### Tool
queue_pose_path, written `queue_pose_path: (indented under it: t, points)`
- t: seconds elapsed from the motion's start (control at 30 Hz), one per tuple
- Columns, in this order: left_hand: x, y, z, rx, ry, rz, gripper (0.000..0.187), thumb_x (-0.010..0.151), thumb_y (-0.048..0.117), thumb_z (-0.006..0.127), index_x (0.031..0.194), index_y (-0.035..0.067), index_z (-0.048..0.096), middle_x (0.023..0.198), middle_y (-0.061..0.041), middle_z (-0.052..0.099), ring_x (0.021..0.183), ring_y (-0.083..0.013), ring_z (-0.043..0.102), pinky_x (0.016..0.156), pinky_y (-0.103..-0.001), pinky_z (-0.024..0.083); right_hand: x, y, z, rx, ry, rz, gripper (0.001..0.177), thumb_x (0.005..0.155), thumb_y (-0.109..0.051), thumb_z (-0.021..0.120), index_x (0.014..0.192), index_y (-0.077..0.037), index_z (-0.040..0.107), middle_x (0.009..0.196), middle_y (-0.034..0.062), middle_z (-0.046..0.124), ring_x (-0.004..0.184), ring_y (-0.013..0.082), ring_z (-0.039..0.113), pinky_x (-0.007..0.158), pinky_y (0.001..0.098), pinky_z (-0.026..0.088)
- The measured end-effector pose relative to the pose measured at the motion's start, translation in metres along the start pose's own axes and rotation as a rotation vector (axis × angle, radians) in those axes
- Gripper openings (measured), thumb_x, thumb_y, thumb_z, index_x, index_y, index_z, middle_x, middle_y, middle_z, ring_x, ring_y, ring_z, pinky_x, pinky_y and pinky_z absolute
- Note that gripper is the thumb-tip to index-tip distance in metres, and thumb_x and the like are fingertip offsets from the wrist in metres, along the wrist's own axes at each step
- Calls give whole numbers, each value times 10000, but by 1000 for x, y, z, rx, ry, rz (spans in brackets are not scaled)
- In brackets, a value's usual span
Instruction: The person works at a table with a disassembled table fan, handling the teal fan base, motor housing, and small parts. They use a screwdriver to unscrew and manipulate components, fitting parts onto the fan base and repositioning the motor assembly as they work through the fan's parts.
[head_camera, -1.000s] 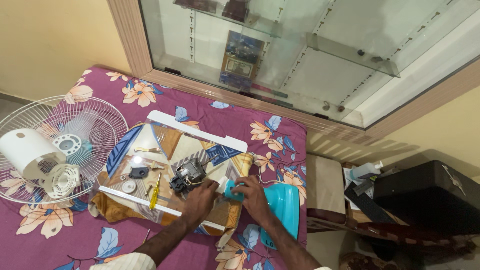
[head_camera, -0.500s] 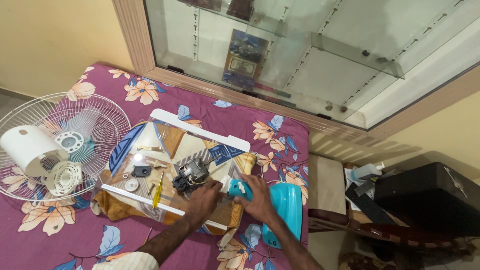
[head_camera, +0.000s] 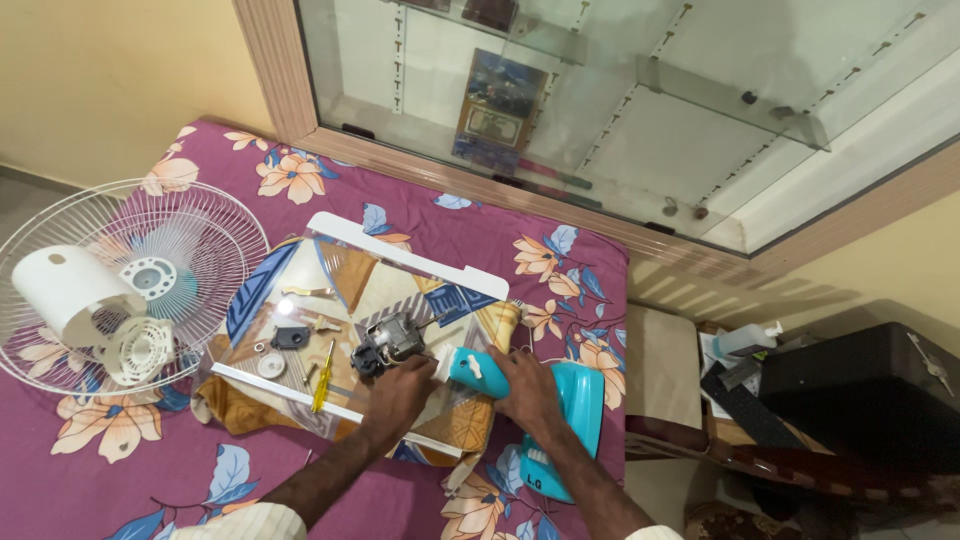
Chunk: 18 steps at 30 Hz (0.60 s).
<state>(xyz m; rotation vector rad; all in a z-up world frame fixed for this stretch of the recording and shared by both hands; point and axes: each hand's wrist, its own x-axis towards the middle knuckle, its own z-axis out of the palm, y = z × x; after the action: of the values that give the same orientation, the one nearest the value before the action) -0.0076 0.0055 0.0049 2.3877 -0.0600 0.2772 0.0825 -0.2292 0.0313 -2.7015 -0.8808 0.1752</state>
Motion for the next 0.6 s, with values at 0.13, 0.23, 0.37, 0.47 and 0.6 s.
queue_pose_path:
  t: [0.13, 0.23, 0.37, 0.47, 0.6]
  points:
    - [-2, -6, -6, -16, -9, 31, 251, 862, 135, 742, 1081, 12, 737, 1170, -145, 710, 1006, -339, 705, 845, -441, 582, 5, -10, 2, -71, 32, -2, 1002, 538, -113, 926, 1445, -171, 502, 1190, 135, 609, 1124, 353, 569, 903, 506, 470]
    - [-4, -8, -6, 3, -53, 1, 233, 868, 156, 743, 1055, 17, 742, 1180, -142, 707, 1004, -334, 704, 848, -439, 582, 4, -14, 4, -141, 38, -1, 959, 573, -74, 894, 1441, -179, 497, 1208, 139, 601, 1145, 358, 558, 921, 534, 455]
    - [-5, -8, -2, 24, -79, -20, 258, 876, 180, 734, 1075, 16, 739, 1207, -142, 697, 1027, -318, 701, 872, -428, 583, 2, -14, 11, -194, 12, -9, 929, 597, -21, 855, 1433, -122, 462, 1251, 154, 576, 1171, 376, 537, 945, 569, 425]
    - [-6, -6, -2, 34, -45, 15, 291, 878, 175, 727, 1120, 13, 722, 1227, -145, 693, 1067, -315, 693, 894, -423, 583, 5, -10, 16, -142, 26, -69, 902, 617, 40, 788, 1446, -47, 443, 1263, 162, 576, 1200, 376, 543, 1001, 541, 427]
    - [-7, 1, -6, 39, -26, 51, 315, 915, 194, 730, 1171, 15, 690, 1219, -153, 685, 1076, -316, 685, 899, -424, 579, 4, -5, 23, -85, 93, -128, 871, 625, 85, 741, 1436, -5, 434, 1251, 182, 577, 1212, 389, 537, 1063, 561, 391]
